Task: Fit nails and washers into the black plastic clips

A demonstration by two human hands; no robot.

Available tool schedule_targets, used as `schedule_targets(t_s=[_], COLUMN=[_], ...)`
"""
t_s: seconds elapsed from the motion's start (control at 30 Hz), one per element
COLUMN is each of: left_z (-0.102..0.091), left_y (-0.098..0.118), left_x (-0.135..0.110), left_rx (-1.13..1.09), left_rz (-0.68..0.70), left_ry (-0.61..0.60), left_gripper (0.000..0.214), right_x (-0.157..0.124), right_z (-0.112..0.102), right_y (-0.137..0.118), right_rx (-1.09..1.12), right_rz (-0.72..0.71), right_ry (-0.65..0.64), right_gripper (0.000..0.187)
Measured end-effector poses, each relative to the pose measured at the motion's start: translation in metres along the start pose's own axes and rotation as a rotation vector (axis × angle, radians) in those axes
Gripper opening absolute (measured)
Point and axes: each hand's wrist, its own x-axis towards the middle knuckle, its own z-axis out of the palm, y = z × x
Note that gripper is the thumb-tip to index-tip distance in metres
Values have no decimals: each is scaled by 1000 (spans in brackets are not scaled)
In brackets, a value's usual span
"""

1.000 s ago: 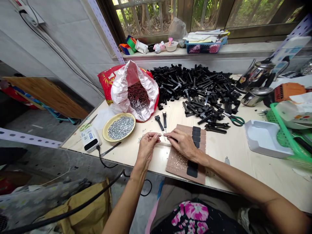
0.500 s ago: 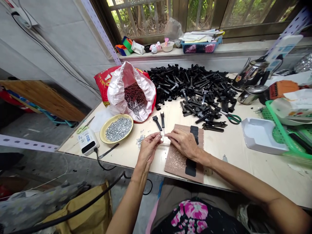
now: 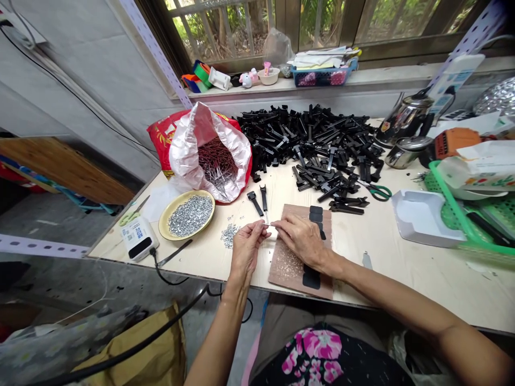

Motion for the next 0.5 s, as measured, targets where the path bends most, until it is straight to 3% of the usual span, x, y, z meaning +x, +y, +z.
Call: schedule_targets(t_s=[0.23,0.5], left_z=[7,13], left_y=[-6,-13], left_x=[3,2], left_rx=[-182,-181], left_rz=[-40,13], left_ry=[-23,13], left_gripper=[28,28], right_x=[1,-2], right_z=[-5,-6], right_y=[-9,-5], right_rx=[-38,7], right_rz=[62,101], right_ry=[23,23], right_gripper=[21,20])
